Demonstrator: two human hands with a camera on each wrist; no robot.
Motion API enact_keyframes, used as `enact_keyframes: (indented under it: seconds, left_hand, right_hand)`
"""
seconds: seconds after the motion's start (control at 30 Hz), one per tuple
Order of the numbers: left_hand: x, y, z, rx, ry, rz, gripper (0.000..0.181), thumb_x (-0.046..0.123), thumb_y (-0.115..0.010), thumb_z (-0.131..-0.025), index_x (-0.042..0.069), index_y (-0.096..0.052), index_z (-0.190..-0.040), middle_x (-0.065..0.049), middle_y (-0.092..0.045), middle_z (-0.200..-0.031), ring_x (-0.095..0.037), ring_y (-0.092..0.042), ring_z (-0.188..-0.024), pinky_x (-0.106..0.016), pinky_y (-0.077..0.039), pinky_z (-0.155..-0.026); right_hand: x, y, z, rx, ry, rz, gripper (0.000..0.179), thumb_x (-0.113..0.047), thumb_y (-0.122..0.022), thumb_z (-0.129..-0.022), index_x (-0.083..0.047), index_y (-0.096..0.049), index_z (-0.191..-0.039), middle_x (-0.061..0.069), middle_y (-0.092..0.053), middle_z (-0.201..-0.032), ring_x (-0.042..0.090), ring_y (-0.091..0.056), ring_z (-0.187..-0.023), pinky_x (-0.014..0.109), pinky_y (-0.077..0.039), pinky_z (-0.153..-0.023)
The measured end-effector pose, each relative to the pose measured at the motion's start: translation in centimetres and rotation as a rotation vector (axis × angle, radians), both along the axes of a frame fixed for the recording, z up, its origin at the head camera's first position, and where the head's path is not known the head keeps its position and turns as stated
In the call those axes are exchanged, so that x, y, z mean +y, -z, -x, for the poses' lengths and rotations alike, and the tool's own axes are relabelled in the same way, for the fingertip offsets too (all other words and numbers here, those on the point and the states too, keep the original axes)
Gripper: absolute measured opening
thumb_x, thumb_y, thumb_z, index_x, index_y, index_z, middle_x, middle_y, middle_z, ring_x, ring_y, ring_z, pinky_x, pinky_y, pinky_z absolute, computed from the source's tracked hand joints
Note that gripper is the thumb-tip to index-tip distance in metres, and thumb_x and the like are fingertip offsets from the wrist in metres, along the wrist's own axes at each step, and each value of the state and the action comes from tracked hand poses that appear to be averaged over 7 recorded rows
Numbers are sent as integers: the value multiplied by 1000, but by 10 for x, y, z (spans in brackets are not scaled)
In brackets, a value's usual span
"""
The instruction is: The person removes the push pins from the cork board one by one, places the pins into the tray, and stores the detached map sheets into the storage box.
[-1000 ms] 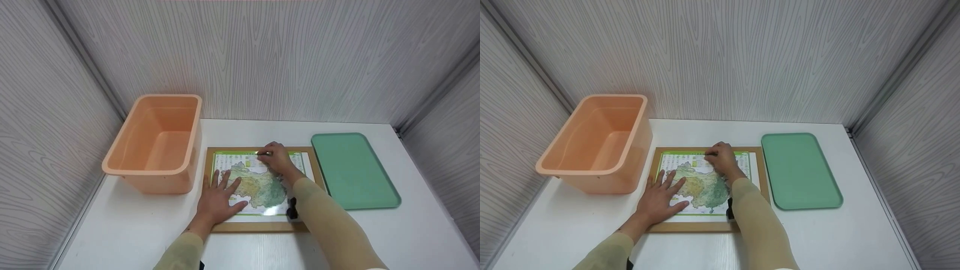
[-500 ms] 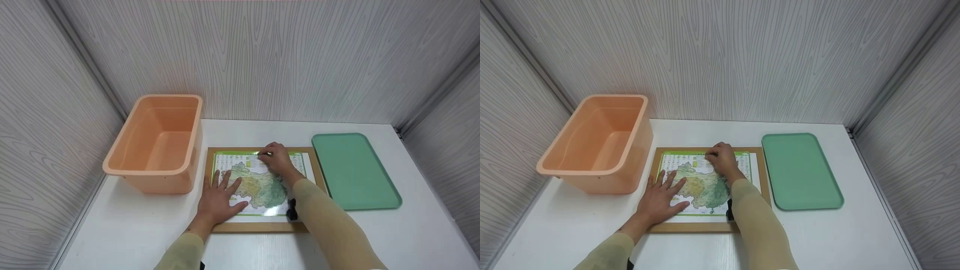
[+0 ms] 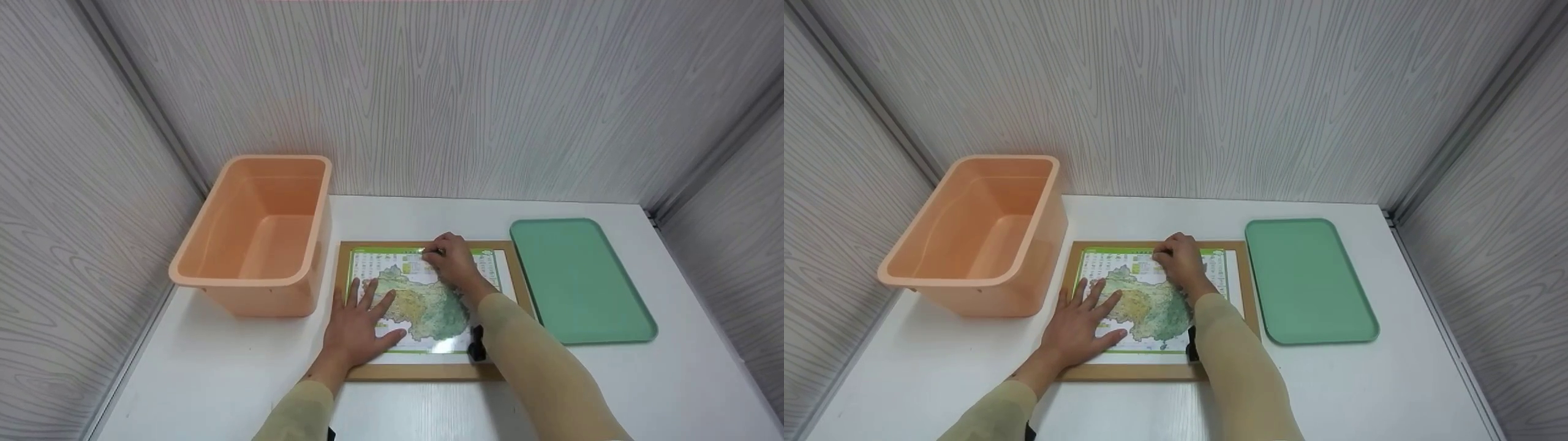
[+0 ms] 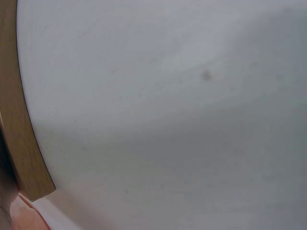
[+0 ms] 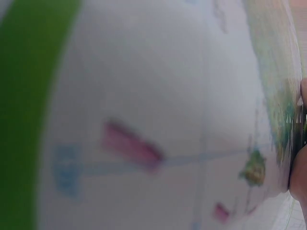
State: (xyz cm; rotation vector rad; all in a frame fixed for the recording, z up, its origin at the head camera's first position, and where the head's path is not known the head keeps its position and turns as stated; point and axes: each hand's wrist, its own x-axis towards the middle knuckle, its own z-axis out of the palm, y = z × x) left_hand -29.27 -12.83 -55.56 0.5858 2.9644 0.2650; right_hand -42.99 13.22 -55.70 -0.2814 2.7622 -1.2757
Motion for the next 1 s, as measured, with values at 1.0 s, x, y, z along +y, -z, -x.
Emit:
enact_keyframes:
  seconds: [1.0]
  left_hand:
    - [-1,-2,-1,30,20,22,89,88,-25,-96,36,-33,-168,-8,-22,-176,-44,-13,-161,-71,-6,-123]
  right_hand:
    - [-3,0,-3,23,20,0,10,-22,-75,-102,-15,-79,-96,3,-64,-104,24,-56,-103,43,-49,-91]
